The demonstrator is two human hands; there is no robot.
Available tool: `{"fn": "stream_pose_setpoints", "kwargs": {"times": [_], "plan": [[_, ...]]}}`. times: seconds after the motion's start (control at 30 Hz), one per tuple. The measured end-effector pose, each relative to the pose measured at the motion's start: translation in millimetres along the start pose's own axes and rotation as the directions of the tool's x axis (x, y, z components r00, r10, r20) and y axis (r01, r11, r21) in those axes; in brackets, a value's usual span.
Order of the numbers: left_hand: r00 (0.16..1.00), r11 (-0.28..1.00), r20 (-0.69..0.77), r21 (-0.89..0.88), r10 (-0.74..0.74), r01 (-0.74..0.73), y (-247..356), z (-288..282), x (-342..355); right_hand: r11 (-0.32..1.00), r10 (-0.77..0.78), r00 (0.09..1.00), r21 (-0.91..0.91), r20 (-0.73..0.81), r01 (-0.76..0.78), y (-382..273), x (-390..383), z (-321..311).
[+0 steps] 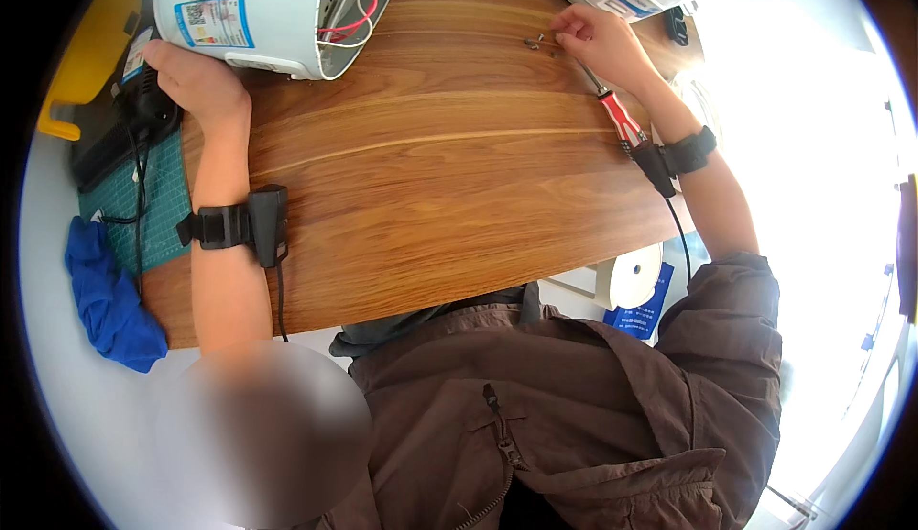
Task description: The person uses a screwdriver to remove screws from the bottom of a white appliance, likely a rice cooker. They manipulate the internal wiring and components while holding the unit steady on a wooden table.
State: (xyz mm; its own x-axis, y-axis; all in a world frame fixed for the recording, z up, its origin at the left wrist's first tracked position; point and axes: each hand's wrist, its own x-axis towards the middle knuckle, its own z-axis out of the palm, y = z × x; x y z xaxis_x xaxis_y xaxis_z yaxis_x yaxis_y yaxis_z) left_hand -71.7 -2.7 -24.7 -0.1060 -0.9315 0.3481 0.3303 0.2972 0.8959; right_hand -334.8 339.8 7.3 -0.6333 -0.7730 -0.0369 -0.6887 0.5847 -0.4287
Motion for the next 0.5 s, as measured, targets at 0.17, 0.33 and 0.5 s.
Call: {"fn": "stream_pose_setpoints", "kwargs": {"times": [0.17, 0.33, 0.5], "plan": [[0.998, 0.998, 0.004, 0.029, 0.057, -0.057, -7, 0, -1, 0.999, 0.041, 0.994, 0.023, -0.104, -0.039, 12, -13, -22], [0.999, 0.987, 0.009, -0.155, -0.044, 0.045, -12, -8, 9, 0.994, 0.02, 0.971, -0.1, -0.238, -0.045, 17, -52, -29], [0.997, 0.995, 0.054, -0.091, 0.054, -0.049, -9, -5, 2, 0.98, 0.033, 0.979, -0.185, -0.202, -0.071, -2, -107, -24]]}}
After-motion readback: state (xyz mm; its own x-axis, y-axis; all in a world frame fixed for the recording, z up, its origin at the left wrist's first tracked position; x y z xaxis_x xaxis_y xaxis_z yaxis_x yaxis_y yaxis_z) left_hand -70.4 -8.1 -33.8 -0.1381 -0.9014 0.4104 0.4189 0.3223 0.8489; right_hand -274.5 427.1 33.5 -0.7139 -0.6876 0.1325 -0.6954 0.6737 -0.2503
